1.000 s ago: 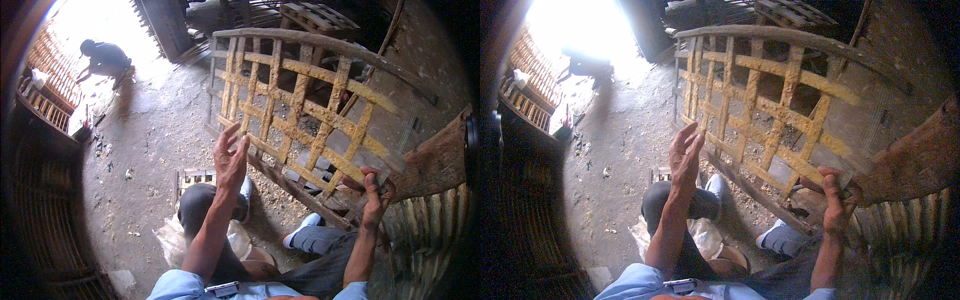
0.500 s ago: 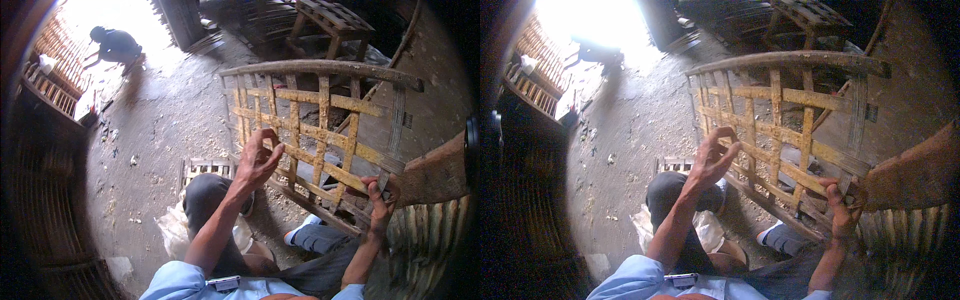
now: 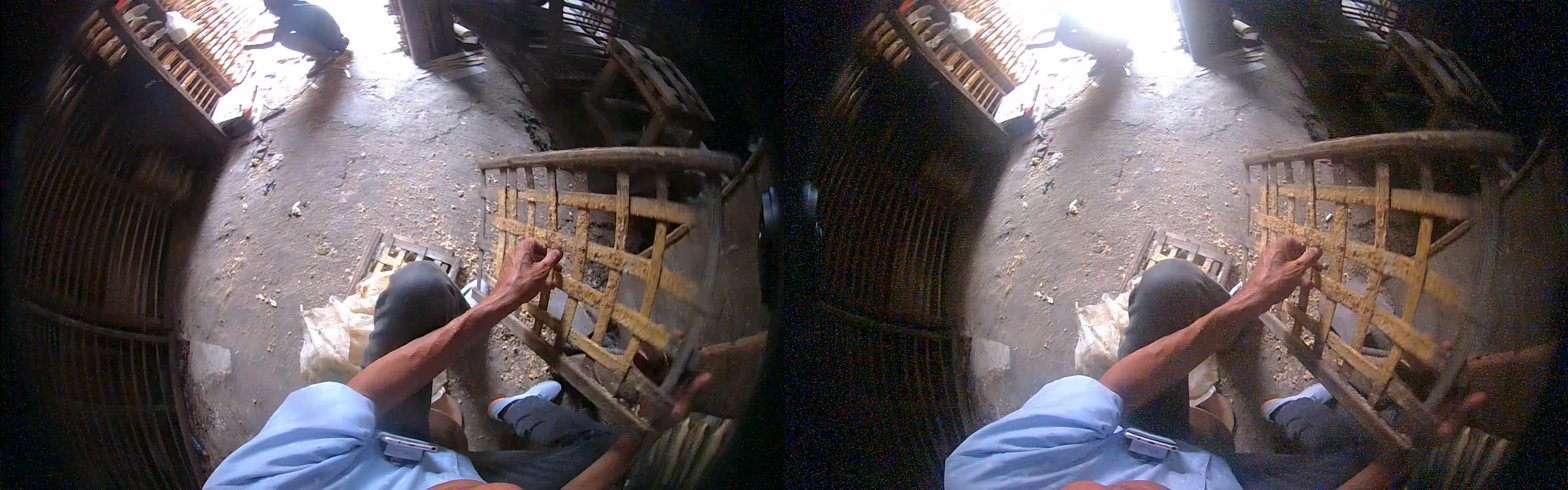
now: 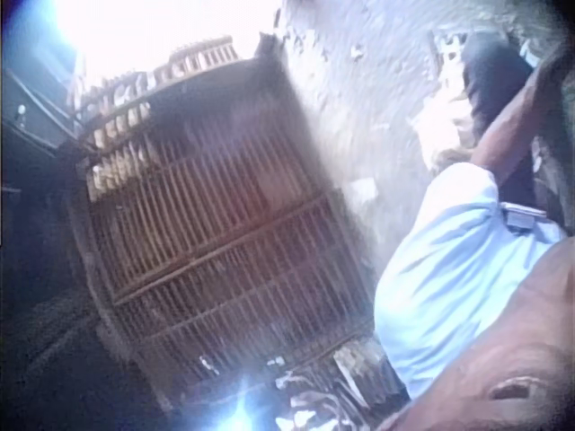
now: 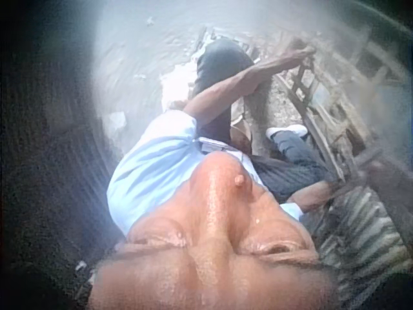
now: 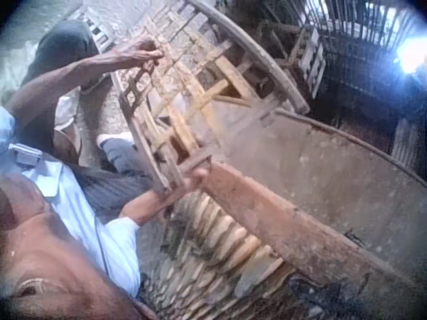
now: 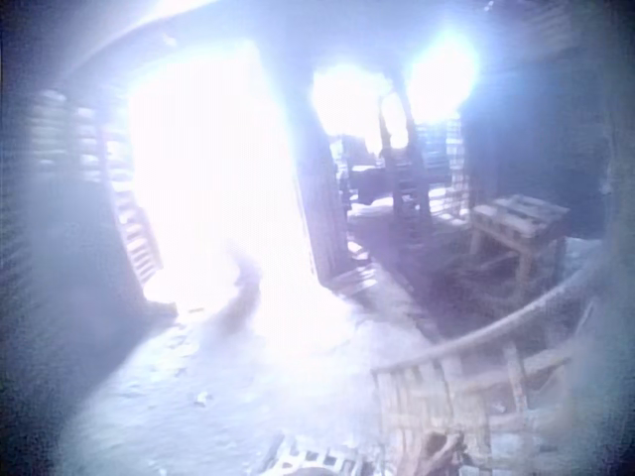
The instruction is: The person scrapes a wooden lattice frame with a small metal tool, removing loose material from the surface. They hold the frame with one hand and scrape with the other, occasionally adjusting their grip.
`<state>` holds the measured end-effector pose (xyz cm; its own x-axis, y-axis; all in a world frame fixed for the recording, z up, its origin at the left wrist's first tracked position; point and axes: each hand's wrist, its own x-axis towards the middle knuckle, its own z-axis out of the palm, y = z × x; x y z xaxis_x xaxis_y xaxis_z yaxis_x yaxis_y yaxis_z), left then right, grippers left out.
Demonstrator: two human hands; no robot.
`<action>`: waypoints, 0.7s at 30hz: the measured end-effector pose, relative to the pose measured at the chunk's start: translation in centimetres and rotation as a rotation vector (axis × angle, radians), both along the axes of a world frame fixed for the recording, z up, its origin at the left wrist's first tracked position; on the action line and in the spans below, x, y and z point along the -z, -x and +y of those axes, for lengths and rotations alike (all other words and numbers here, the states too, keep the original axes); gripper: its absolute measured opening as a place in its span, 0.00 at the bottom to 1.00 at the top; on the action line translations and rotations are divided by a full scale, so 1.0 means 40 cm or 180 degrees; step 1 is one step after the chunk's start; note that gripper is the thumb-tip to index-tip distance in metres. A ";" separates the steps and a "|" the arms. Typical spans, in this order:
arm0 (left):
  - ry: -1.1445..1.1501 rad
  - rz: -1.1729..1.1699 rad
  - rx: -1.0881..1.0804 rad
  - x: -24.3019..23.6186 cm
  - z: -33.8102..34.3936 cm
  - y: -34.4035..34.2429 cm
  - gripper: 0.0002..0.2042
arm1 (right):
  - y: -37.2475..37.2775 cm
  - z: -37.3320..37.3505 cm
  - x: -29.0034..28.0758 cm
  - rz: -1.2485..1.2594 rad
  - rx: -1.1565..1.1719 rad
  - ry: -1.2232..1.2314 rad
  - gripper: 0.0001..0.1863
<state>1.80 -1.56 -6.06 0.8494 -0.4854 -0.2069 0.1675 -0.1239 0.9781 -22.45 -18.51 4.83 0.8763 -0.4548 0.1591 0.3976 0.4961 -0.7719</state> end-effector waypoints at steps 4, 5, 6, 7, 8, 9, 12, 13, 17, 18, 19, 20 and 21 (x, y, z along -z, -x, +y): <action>0.0395 0.0671 0.0068 0.007 0.006 -0.019 0.20 | 0.004 -0.064 0.012 -0.0298 -0.0137 -0.0054 0.37; 0.0574 0.0865 0.0000 0.004 0.005 -0.015 0.20 | 0.018 -0.098 0.048 -0.0513 -0.0480 -0.0136 0.37; 0.0763 0.1064 -0.0049 0.000 -0.004 -0.010 0.20 | 0.026 -0.095 0.075 -0.0315 -0.0219 0.0291 0.36; 0.1000 0.1280 -0.0102 -0.006 -0.013 -0.008 0.20 | 0.034 -0.090 0.104 -0.0092 0.0051 0.0714 0.36; 0.1148 0.1494 -0.0328 -0.020 -0.019 -0.001 0.19 | 0.039 -0.086 0.135 0.0153 0.0307 0.1101 0.36; 0.1292 0.1741 -0.0523 -0.042 -0.026 0.009 0.19 | 0.024 -0.060 0.153 0.0363 0.0470 0.1818 0.35; 0.2011 0.2239 -0.0090 0.001 -0.002 -0.003 0.17 | -0.041 0.045 0.143 0.0962 0.0757 0.3801 0.31; 0.2403 0.2444 0.0325 0.039 0.020 -0.021 0.17 | -0.069 0.081 0.135 0.0948 0.0734 0.4264 0.29; 0.2509 0.2837 0.0156 -0.099 0.004 0.059 0.13 | -0.138 0.169 0.049 0.1576 0.0671 0.3574 0.16; 0.2104 0.2934 -0.0306 -0.130 -0.001 0.077 0.16 | -0.134 0.168 0.047 0.1666 0.0837 0.3469 0.16; 0.2204 0.2822 -0.0186 -0.120 -0.006 0.082 0.13 | -0.124 0.157 0.051 0.1701 0.0928 0.3609 0.15; 0.2325 0.2839 0.0046 -0.117 0.004 0.073 0.13 | -0.122 0.157 0.059 0.1701 0.1000 0.3712 0.14; 0.2453 0.2854 0.0272 -0.117 0.015 0.059 0.12 | -0.123 0.150 0.062 0.1603 0.1061 0.3828 0.14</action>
<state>-0.55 -0.97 -1.39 0.5090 -0.7908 -0.3400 0.8509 0.4027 0.3373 -17.54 -12.52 2.33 0.8329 -0.4631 0.3031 -0.0879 -0.6514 -0.7536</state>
